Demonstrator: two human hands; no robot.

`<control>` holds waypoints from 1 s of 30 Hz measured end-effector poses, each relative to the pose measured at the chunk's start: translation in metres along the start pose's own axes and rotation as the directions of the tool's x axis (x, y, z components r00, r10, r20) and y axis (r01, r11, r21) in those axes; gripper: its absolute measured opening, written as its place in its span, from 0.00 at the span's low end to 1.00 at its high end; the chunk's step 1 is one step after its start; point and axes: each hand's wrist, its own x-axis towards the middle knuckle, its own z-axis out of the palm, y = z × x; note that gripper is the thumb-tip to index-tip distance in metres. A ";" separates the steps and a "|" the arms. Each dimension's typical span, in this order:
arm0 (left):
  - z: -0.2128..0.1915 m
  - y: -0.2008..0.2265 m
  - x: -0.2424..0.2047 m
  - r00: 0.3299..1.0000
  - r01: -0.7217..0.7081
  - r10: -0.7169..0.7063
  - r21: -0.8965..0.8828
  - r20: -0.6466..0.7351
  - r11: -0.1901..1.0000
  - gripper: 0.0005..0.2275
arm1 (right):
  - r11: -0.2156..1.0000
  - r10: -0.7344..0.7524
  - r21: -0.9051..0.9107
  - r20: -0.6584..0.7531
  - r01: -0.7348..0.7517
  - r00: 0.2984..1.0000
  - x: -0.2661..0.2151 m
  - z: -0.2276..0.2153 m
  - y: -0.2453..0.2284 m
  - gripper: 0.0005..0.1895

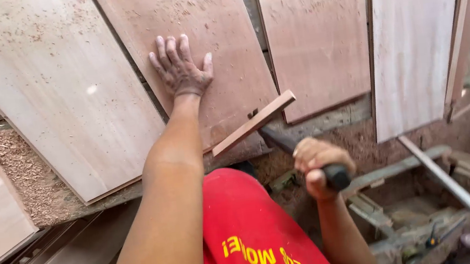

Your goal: The person uses a hammer to tap small wooden strips into place on larger wooden boards. They repeatedly pick up the strips, position them, and strike them with the hammer to secure them.

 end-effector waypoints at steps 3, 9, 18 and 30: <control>0.007 -0.003 0.004 0.999 -0.039 0.039 0.023 0.000 0.999 0.35 | 1.000 0.009 0.022 -0.190 -0.005 0.982 -0.007 -0.014 -0.007 0.18; -0.024 0.002 -0.003 0.992 -0.124 0.124 0.030 -0.018 0.992 0.29 | 0.991 0.006 0.125 -0.342 0.039 0.940 -0.039 -0.037 -0.015 0.20; -0.119 0.072 -0.164 0.734 -0.394 0.522 -0.354 0.434 0.849 0.32 | 0.993 -0.009 0.105 -0.435 0.061 0.900 -0.072 -0.037 -0.026 0.20; -0.084 0.088 -0.217 0.675 -0.196 0.468 -0.472 0.571 0.859 0.15 | 0.975 -0.139 -0.203 -0.873 -0.090 0.467 -0.141 -0.147 -0.015 0.16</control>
